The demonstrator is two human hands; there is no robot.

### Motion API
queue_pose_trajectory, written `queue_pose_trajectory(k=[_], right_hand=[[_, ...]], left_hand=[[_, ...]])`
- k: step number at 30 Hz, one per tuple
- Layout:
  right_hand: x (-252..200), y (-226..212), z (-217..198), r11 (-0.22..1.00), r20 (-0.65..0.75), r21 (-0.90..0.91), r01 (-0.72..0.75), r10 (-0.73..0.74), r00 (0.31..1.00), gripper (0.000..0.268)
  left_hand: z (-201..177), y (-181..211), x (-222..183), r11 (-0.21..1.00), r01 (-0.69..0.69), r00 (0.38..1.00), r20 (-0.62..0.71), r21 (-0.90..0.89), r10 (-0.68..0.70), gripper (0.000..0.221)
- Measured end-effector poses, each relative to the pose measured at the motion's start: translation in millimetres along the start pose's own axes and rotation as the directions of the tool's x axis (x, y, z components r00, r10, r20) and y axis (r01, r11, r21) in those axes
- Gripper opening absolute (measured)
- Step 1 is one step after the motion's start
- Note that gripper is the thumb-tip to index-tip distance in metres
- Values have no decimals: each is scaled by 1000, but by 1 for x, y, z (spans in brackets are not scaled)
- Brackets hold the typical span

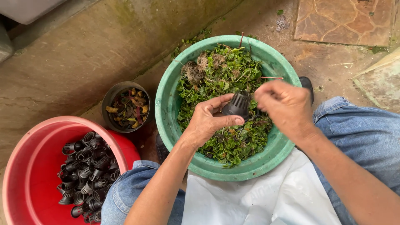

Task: Sorting and preparing plant cuttings and roots for planting into hydroponic net pots.

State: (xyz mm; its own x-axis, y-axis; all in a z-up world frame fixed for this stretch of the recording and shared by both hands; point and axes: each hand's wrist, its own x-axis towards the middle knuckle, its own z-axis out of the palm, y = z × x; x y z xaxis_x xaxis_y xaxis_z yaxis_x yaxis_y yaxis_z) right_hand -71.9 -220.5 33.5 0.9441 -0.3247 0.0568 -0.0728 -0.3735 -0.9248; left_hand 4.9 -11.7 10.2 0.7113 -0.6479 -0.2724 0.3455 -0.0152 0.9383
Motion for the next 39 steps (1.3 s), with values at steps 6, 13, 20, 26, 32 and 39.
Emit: queue_pose_trajectory(k=[6,13,20,26,32,39], right_hand=[[37,51,-15,998,19,-4,-55,55,998,14],[26,42,-3,952,297,-64,-300,305,905,50],[15,-12,-5,986,459,44,-160,122,880,38],[-15,2,-22,833,254,-435,343,-252,934,39],[-31,125,-32,359,339,-877,319,-8,941,39],[-33,177,-29,355,262,-917,183,188,947,50]], left_hand=[[-3,-6,-7,1000,-29,1000,-10,-3,29,73],[-10,-25,0,942,-74,989,-97,327,111,48],[3,-43,7,902,-265,947,-84,341,311,35],[-17,-9,7,963,-148,954,-290,-224,79,28],[-40,9,-13,839,-148,803,-431,524,411,32],[6,-26,-38,-90,81,987,-93,993,-132,32]])
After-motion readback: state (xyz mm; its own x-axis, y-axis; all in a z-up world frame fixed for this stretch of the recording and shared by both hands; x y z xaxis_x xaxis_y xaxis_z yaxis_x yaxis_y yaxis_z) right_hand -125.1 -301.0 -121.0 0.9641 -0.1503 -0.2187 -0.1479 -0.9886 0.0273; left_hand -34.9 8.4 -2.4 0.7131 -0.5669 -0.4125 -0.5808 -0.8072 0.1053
